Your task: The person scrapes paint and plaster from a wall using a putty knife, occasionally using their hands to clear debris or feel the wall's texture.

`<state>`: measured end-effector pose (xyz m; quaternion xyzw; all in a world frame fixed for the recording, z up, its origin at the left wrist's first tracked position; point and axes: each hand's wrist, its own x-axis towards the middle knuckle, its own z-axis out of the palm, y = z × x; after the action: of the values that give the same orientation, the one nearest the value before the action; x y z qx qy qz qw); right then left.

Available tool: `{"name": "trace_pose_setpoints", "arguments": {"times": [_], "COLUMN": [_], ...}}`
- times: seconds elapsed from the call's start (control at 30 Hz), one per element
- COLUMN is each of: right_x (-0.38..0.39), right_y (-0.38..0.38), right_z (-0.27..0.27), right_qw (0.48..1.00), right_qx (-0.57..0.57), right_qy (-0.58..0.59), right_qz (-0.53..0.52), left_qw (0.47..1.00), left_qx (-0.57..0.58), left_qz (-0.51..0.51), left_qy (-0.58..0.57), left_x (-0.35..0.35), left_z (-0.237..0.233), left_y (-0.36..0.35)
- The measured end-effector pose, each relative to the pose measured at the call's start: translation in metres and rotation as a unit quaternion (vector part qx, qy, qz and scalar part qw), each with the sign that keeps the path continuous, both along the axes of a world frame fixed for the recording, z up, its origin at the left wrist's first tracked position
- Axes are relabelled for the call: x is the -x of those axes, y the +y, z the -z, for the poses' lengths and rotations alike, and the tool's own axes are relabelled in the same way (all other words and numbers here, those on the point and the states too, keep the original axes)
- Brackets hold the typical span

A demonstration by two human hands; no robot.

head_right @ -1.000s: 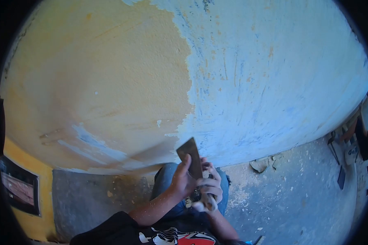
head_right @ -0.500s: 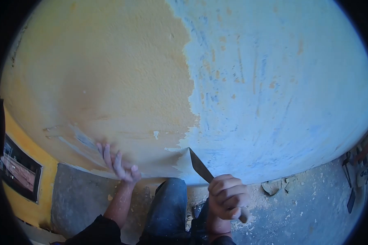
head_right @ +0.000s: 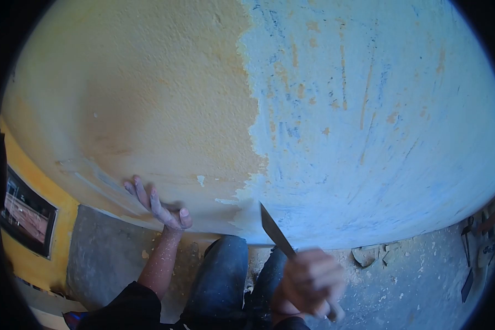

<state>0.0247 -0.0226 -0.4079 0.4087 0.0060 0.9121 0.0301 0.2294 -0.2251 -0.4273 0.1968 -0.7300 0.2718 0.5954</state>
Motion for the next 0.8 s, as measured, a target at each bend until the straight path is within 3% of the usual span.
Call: {"name": "trace_pose_setpoints", "arguments": {"times": [0.1, 0.17, 0.3, 0.33, 0.37, 0.43, 0.47, 0.5, 0.6, 0.63, 0.7, 0.73, 0.8], "right_x": [0.001, -0.005, -0.014, -0.027, -0.024, -0.009, -0.001, -0.002, -0.015, -0.014, -0.014, -0.025, -0.022], "right_y": [-0.014, -0.003, -0.018, -0.015, -0.017, -0.016, -0.016, -0.014, -0.007, -0.016, -0.032, -0.023, -0.012], "right_z": [0.001, 0.000, -0.006, -0.003, -0.004, -0.001, 0.000, 0.000, -0.005, -0.004, 0.006, 0.008, 0.001], "right_qw": [0.998, 0.998, 0.995, 0.981, 0.982, 0.997, 0.994, 0.994, 0.986, 0.986, 0.990, 0.997, 0.998], "right_qx": [-0.047, -0.008, -0.085, -0.026, -0.025, -0.066, -0.081, -0.078, 0.027, 0.024, -0.109, -0.057, -0.051], "right_qy": [0.022, -0.066, 0.005, -0.185, -0.184, 0.019, 0.044, 0.047, -0.162, -0.163, 0.022, -0.045, -0.030], "right_qz": [-0.031, 0.009, -0.058, 0.043, 0.041, -0.031, -0.054, -0.052, 0.021, 0.020, -0.083, -0.025, -0.033], "left_qw": [1.000, 1.000, 1.000, 1.000, 1.000, 0.999, 0.999, 0.999, 0.999, 0.999, 0.999, 0.999, 0.999], "left_qx": [0.003, 0.006, 0.004, 0.006, 0.006, -0.002, -0.002, 0.004, 0.003, 0.000, -0.005, 0.003, -0.004], "left_qz": [-0.023, -0.027, -0.029, -0.030, -0.030, -0.032, -0.031, -0.031, -0.038, -0.039, -0.034, -0.034, -0.035], "left_qy": [-0.005, -0.007, -0.002, -0.002, -0.004, -0.007, -0.010, -0.009, -0.010, -0.010, -0.005, -0.002, -0.009], "left_x": [0.002, 0.001, 0.003, 0.003, 0.003, 0.001, 0.000, 0.002, 0.001, 0.001, 0.003, 0.006, 0.002], "left_z": [-0.002, -0.003, -0.002, -0.002, -0.002, 0.000, -0.001, -0.002, -0.002, -0.001, -0.001, -0.004, -0.002], "left_y": [0.002, 0.001, 0.002, 0.000, 0.000, 0.003, 0.004, 0.002, 0.000, 0.002, 0.004, 0.000, 0.003]}}
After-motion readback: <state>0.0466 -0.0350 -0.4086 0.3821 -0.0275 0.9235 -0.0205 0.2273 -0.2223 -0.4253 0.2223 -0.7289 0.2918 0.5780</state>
